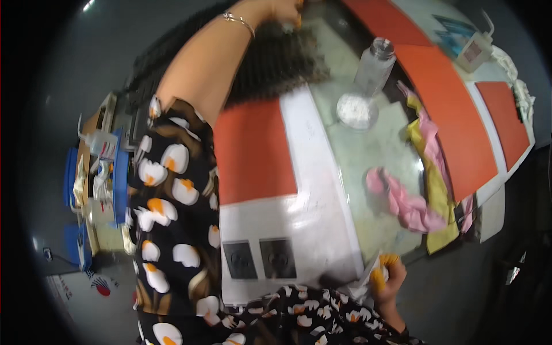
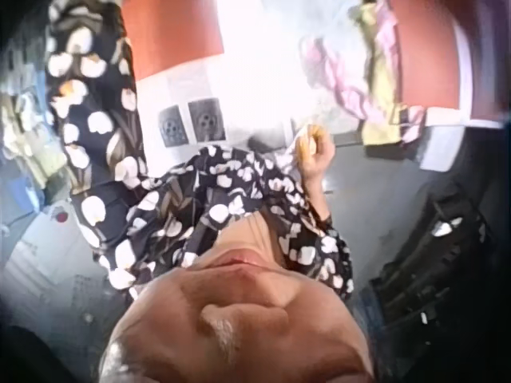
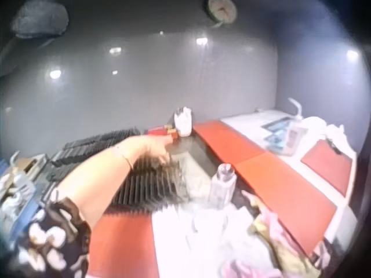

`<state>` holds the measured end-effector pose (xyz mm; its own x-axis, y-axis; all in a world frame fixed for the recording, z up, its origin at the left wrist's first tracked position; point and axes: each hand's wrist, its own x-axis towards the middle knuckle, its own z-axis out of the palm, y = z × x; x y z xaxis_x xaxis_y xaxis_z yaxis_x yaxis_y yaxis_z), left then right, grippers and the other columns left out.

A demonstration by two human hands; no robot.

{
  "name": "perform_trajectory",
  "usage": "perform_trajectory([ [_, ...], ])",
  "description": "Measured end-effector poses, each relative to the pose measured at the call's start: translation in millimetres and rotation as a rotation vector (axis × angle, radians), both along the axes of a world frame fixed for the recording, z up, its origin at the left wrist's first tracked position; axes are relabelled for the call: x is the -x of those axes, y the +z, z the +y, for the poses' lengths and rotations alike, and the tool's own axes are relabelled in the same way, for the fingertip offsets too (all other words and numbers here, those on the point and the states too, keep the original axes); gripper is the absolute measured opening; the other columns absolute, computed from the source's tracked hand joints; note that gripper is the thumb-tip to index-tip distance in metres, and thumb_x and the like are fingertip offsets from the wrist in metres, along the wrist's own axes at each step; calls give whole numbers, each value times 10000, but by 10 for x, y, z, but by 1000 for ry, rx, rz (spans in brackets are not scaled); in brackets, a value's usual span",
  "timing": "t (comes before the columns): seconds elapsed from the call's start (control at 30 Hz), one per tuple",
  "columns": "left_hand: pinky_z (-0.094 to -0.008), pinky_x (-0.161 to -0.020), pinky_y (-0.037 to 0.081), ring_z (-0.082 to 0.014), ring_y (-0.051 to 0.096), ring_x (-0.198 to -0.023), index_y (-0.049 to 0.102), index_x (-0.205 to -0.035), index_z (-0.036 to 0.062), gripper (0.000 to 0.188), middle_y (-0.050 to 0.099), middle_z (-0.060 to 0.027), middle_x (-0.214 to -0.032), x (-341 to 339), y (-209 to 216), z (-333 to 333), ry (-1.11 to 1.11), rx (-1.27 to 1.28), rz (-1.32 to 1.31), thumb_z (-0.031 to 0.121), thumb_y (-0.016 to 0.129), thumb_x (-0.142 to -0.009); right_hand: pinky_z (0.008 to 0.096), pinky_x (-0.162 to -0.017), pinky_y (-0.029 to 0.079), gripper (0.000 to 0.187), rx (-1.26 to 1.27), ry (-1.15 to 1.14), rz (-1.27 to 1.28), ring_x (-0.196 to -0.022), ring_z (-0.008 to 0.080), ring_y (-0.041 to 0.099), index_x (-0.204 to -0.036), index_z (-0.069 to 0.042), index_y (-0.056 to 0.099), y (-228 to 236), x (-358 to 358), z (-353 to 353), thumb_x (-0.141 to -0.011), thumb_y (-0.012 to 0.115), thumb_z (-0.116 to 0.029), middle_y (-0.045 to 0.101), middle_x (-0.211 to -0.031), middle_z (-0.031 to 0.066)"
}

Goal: The person cleans four small rectangular metal plates with circular cutouts using a white cloth and a liquid from a squeeze bottle. They wipe each plate individually, then wipe the surrounding red mat and metal work surface, repeating the process multiple times.

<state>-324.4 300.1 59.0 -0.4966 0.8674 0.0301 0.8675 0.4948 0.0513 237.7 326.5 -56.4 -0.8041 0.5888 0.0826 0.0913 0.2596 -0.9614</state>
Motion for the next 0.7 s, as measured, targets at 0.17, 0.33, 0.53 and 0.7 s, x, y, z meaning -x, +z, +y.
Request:
perform_trajectory([
  [0.17, -327, -918, 430, -276, 548, -1070, 435, -1260, -26, 574, 537, -217, -1198, -1270, 696, -956, -73, -463, -14, 297, 624, -825, 217, -616, 402, 276, 211, -65, 57, -659, 83, 490, -912, 26, 571, -91, -60, -55, -804, 623, -222, 551, -760, 5],
  [0.33, -389, -1024, 317, -292, 416, -1215, 376, -1339, 36, 810, 431, -157, -1333, -2801, 287, -2805, -17, -94, -116, 478, 682, -733, 197, -657, 370, 220, 214, -10, 109, -713, 65, 464, -949, 27, 568, -110, -61, 4, -862, 590, -175, 542, -798, 1],
  [0.53, -446, -1030, 259, -372, 313, -1247, 290, -1360, 6, 1160, 292, -185, -1390, -4009, -466, -4071, 309, -22, -268, 435, 844, -436, 218, -695, 381, 174, 124, 68, 181, -751, 71, 463, -946, 26, 560, -285, 7, 68, -884, 557, -137, 540, -828, -5],
  [0.7, -443, -1001, 240, -358, 345, -1165, 323, -1338, 14, 1052, 377, -173, -1254, -4089, -784, -4096, 314, -135, -279, 364, 845, -494, 211, -671, 370, 155, 15, 18, 123, -724, 73, 453, -911, 20, 551, -244, 42, 39, -894, 539, -134, 526, -800, -2],
])
